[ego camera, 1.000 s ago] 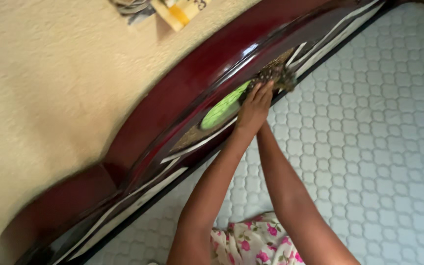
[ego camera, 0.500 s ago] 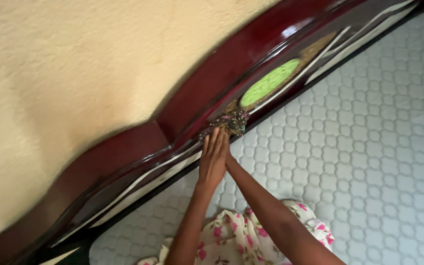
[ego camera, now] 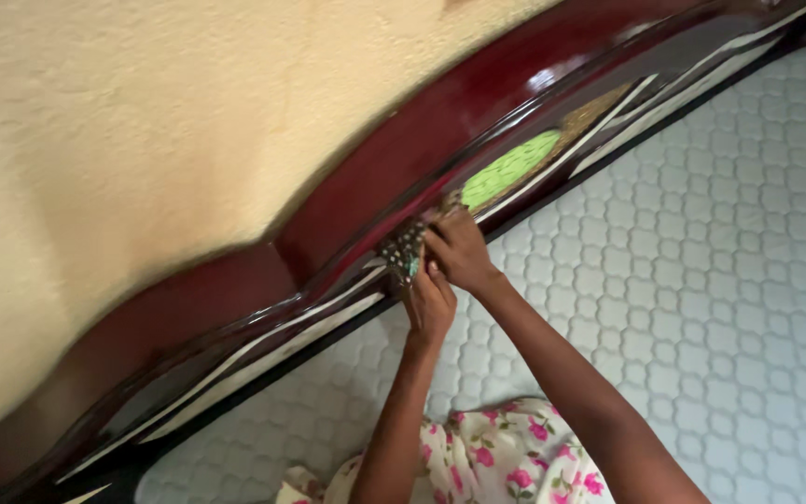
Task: The person wipes the wooden headboard and frame of a bed using a cloth, moving across the top and sides of the woodwork.
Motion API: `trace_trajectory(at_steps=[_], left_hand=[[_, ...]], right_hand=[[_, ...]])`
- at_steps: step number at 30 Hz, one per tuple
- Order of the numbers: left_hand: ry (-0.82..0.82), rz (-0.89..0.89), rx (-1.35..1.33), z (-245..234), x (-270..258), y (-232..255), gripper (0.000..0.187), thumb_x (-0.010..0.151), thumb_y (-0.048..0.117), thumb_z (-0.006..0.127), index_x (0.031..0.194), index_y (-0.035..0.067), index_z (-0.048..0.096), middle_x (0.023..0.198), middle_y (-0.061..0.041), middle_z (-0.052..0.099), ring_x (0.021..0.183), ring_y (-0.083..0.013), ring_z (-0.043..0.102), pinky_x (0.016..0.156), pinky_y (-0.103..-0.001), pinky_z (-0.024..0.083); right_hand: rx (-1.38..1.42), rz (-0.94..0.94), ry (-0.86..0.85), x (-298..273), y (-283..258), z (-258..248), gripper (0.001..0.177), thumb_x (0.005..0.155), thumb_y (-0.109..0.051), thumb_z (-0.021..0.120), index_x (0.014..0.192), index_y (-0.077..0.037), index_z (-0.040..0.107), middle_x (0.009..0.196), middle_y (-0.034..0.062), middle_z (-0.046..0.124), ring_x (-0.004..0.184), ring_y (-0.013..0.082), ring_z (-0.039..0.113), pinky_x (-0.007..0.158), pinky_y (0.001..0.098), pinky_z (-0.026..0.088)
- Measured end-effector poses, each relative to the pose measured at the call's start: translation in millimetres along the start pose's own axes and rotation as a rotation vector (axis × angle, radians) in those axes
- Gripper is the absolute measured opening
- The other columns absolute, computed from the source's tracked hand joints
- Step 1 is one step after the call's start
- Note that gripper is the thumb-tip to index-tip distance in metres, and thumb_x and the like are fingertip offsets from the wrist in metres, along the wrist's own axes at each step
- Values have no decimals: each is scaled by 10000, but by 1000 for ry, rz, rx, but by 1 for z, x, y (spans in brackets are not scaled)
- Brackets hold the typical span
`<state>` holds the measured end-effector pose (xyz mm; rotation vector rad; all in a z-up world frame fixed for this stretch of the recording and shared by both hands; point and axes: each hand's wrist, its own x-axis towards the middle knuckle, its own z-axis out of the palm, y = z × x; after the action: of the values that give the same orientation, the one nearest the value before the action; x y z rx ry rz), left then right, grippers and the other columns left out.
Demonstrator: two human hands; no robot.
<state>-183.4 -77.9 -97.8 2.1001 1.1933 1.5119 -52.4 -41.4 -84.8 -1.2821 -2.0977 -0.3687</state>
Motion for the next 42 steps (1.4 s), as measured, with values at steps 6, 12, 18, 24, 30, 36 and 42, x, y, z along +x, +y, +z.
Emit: trace_trajectory(at_steps=[6, 12, 18, 24, 30, 36, 42], left_hand=[[64, 150, 402, 39, 61, 31, 356, 1004, 97, 546, 1345, 48, 638, 1184, -218, 650, 1051, -373, 646, 893, -501, 551], [-128, 318, 655, 95, 93, 52, 105, 929, 225, 605, 954, 130, 642, 1153, -158, 619, 1012, -321, 652, 813, -465, 571], [26, 368, 685, 88, 87, 43, 206, 944, 375, 622, 987, 174, 615, 1173, -99, 618, 1044, -301, 628, 790, -488, 531], [-147, 110, 801, -21, -8, -41, 238, 857, 222, 619, 1074, 127, 643, 1110, -111, 646, 1086, -337, 625, 913, -484, 543], [-203, -86, 779, 0, -44, -78, 154, 994, 253, 639, 991, 99, 642, 972, -139, 698, 818, -316, 693, 706, -418, 549], [-301, 54, 806, 134, -52, -82, 80, 913, 149, 625, 978, 123, 663, 816, -90, 689, 749, -275, 696, 727, -453, 596], [-429, 190, 585, 266, 9, -10, 137, 898, 98, 613, 1011, 47, 670, 842, -152, 706, 734, -314, 710, 600, -440, 577]], right_hand=[[121, 226, 419, 21, 39, -38, 498, 894, 38, 645, 1372, -15, 517, 1271, 238, 565, 1161, 424, 555, 988, 492, 491], [328, 711, 670, 10, 89, -40, 370, 960, -76, 706, 1313, -68, 595, 1283, 143, 499, 1164, 302, 564, 978, 397, 527], [145, 784, 818, 23, 49, -27, 481, 869, -31, 730, 1342, -99, 674, 1367, 161, 440, 1328, 336, 466, 1128, 436, 456], [382, 619, 572, 3, -63, 35, 475, 799, 70, 686, 1248, -73, 632, 1215, 175, 514, 1151, 351, 517, 998, 462, 452], [438, 730, 349, -24, -70, 62, 352, 738, 55, 716, 1069, -51, 659, 1104, 184, 524, 1042, 379, 531, 890, 443, 475], [355, 869, 402, -70, 36, 59, 313, 722, 68, 716, 1007, -36, 639, 1098, 190, 523, 1036, 367, 557, 897, 436, 487], [311, 983, 676, -64, 180, -8, 187, 828, 73, 747, 949, -32, 652, 1038, 115, 544, 873, 227, 586, 742, 316, 508]])
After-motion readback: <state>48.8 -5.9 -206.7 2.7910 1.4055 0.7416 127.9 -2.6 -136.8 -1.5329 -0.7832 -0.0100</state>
